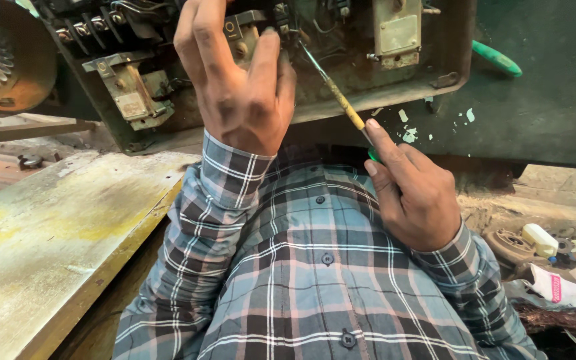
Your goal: The person uses a screwdriver to tighten screws on electrical components inside a metal box. They adjust wires and reposition the box to access different terminals, continuing to tighten connections throughout the clip.
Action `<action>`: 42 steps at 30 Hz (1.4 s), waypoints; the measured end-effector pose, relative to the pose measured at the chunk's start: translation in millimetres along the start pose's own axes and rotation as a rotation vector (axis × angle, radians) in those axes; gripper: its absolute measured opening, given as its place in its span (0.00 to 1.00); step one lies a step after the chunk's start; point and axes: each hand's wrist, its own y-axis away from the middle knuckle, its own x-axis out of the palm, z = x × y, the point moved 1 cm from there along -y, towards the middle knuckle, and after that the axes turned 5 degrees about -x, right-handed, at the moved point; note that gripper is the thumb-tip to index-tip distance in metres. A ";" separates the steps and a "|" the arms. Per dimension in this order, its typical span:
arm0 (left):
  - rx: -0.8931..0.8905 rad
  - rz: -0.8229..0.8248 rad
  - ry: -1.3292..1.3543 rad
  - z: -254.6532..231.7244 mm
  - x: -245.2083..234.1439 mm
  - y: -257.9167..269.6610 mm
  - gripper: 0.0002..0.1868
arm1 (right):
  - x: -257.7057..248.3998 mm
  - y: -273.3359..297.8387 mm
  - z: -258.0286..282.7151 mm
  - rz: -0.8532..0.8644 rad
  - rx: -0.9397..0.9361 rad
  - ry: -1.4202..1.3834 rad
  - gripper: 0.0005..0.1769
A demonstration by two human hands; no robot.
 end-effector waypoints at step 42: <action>-0.136 0.041 -0.008 -8.9 9.1 -6.5 0.13 | -8.3 5.1 -23.0 0.023 0.021 -0.025 0.29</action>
